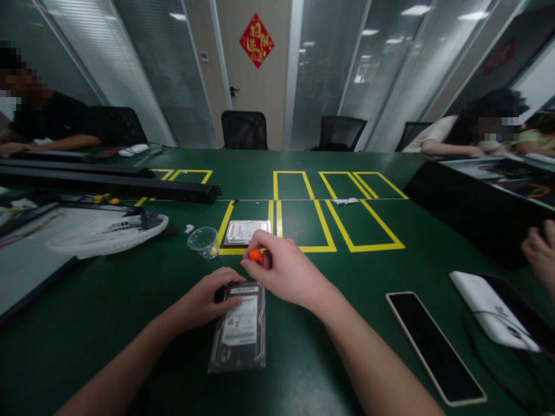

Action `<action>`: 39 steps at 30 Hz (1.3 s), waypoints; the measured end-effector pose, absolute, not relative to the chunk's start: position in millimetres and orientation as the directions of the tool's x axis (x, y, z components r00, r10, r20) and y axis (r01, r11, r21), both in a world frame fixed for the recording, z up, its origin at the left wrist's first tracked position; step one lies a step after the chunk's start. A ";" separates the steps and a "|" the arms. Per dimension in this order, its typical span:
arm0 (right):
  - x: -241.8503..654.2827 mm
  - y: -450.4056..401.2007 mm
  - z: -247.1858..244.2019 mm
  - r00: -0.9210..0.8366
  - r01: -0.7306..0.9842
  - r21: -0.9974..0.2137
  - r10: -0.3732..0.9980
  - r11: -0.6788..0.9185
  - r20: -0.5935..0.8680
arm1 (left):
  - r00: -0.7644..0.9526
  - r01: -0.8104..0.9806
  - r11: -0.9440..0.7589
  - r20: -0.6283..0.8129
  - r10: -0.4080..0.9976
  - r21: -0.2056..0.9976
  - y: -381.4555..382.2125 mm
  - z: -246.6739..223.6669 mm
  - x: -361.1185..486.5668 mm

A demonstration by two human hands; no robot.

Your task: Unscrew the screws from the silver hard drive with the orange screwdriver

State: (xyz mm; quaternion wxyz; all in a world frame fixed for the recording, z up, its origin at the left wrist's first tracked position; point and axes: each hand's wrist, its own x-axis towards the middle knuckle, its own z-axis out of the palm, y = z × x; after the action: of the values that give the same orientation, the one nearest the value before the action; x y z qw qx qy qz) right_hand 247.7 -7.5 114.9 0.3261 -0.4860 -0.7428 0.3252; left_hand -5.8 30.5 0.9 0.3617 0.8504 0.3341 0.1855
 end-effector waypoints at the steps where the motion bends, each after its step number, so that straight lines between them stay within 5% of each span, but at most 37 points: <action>1: 247.6 -7.9 116.0 -0.332 0.505 -0.801 0.929 0.322 0.164 | 0.708 0.434 -0.515 0.074 0.703 0.739 30.6 0.6 -5.7; 9: 249.7 -12.0 128.4 -0.444 0.483 -0.798 0.886 0.361 0.132 | 0.720 0.419 -0.531 0.087 0.689 0.736 30.9 -0.8 -6.1; 30: 257.2 -9.6 125.6 -0.392 0.489 -0.833 0.918 0.257 0.054 | 0.710 0.429 -0.508 0.068 0.700 0.748 31.1 -1.6 -6.4; 39: 250.6 -4.8 117.0 -0.279 0.541 -0.782 0.944 0.308 0.178 | 0.715 0.423 -0.524 0.083 0.694 0.739 31.3 -2.1 -5.8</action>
State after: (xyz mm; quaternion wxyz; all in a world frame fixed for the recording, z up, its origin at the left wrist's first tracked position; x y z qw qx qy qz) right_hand 250.6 -4.8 117.0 0.3285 -0.5024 -0.7390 0.3060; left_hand -5.8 31.3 -2.1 0.3613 0.8526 0.3277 0.1877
